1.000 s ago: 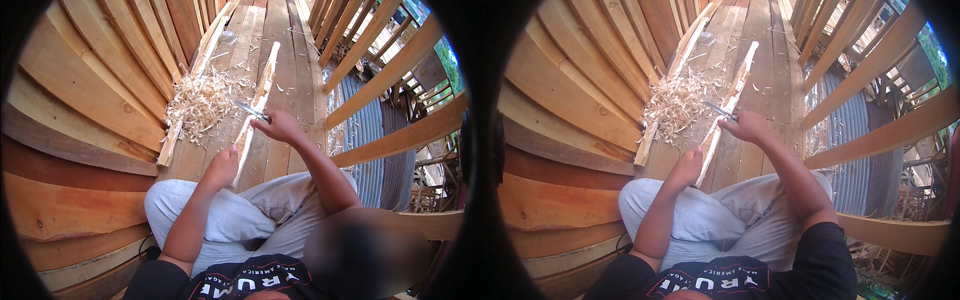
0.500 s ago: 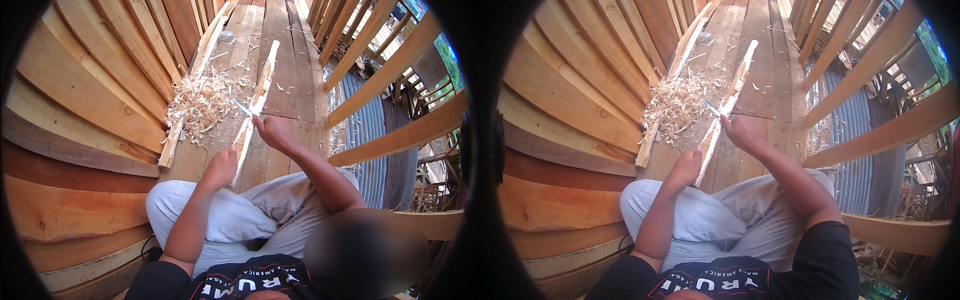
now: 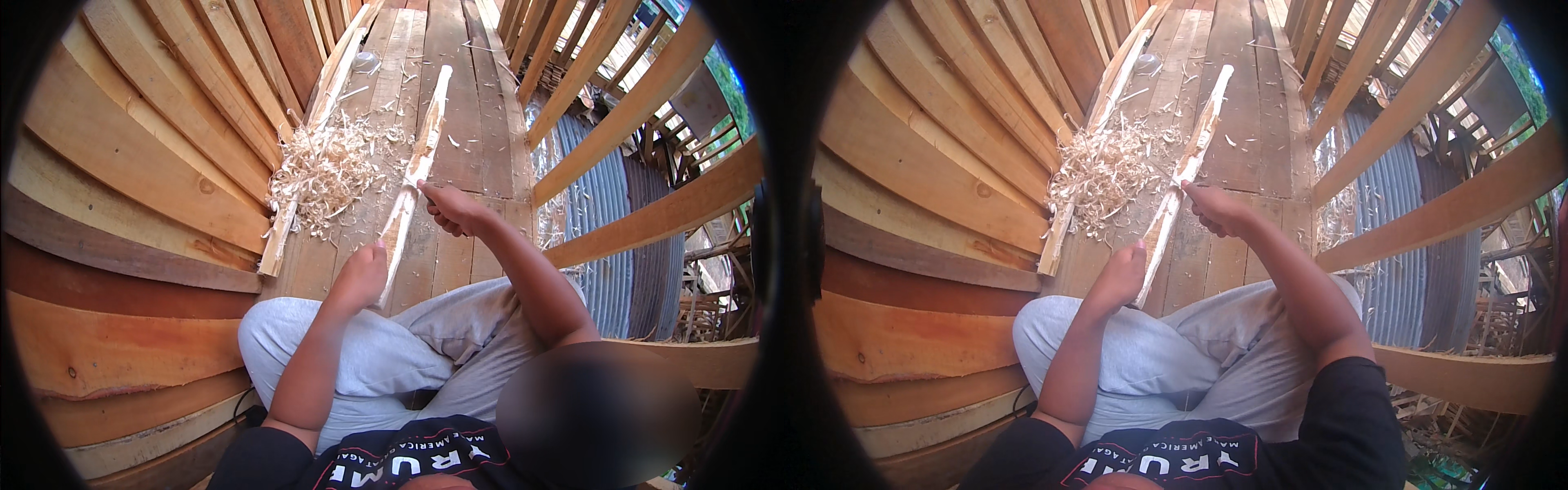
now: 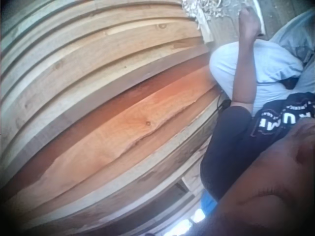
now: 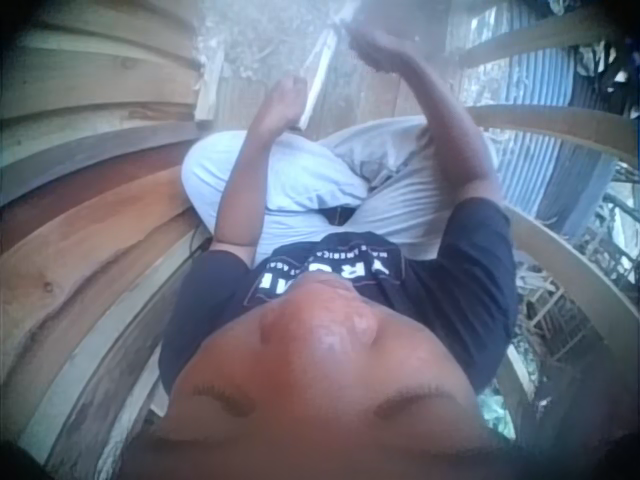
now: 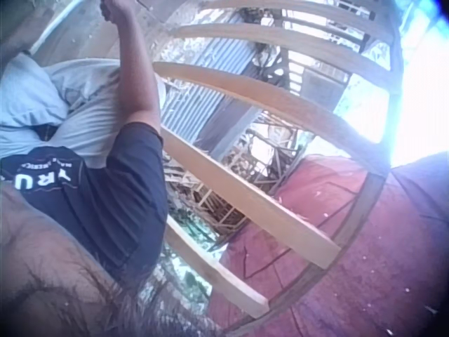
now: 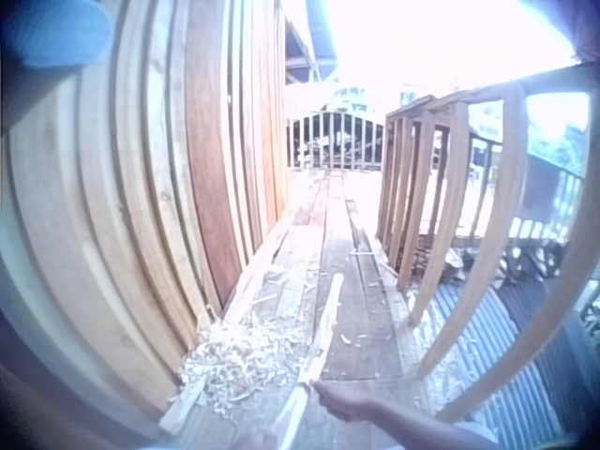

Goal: The person sits cross-legged on a wooden floor and uses a knife to carve a long, thin piece of wood. They repeatedly shave off thin layers of wood, creating a pile of shavings on the floor.

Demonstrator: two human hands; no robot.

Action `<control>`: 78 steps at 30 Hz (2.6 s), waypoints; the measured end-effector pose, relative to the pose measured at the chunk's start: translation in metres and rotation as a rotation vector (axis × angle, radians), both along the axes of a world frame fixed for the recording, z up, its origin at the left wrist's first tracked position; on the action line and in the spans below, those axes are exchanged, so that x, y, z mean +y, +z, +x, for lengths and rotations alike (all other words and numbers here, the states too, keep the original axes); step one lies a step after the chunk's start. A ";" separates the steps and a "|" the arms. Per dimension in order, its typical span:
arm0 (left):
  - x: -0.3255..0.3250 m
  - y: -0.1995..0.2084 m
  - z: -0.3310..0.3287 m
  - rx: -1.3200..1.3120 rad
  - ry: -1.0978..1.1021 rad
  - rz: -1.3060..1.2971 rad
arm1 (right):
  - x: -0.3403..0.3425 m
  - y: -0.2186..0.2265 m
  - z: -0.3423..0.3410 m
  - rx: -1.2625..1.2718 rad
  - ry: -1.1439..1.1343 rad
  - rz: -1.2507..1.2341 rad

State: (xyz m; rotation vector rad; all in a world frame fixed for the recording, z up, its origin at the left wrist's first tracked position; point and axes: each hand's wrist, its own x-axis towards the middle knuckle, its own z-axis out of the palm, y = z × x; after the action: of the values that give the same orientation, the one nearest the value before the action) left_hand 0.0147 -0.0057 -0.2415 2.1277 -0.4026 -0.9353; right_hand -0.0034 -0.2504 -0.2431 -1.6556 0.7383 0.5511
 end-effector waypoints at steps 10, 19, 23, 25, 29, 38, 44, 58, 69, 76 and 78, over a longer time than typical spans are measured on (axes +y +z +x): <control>0.003 -0.010 0.004 -0.162 -0.040 -0.053 | 0.018 -0.004 -0.007 -0.333 0.188 -0.938; 0.004 -0.005 0.003 -0.210 -0.053 -0.018 | 0.010 -0.010 0.005 -0.035 -0.019 -0.313; -0.001 -0.002 0.000 -0.062 -0.010 -0.037 | -0.038 -0.027 0.012 0.178 -0.055 0.589; -0.001 -0.012 0.000 -0.141 -0.031 -0.070 | -0.052 -0.039 0.015 0.230 -0.022 0.646; 0.003 0.010 0.002 -0.009 -0.016 0.034 | 0.010 0.005 -0.001 -0.245 0.133 -0.719; 0.001 0.014 0.000 -0.098 -0.049 0.059 | 0.010 -0.012 0.001 -0.255 0.051 -0.769; 0.000 0.015 -0.003 -0.062 -0.033 0.002 | -0.031 -0.029 0.014 0.099 -0.098 0.337; 0.001 0.014 -0.004 -0.113 -0.049 0.012 | -0.010 -0.016 0.006 -0.247 0.114 -0.885; 0.003 0.011 -0.006 -0.097 -0.057 -0.014 | -0.033 -0.017 0.011 0.049 -0.125 0.103; 0.003 0.020 -0.006 -0.039 -0.038 -0.029 | 0.000 0.008 0.006 -0.215 0.154 -0.899; 0.001 0.020 -0.007 -0.068 -0.060 0.003 | -0.007 -0.007 0.007 -0.205 0.095 -0.870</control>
State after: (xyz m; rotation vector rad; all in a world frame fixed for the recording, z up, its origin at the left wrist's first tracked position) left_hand 0.0076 -0.0043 -0.2212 2.1653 -0.5021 -0.8992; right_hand 0.0038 -0.2578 -0.2498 -2.5139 0.8016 0.0985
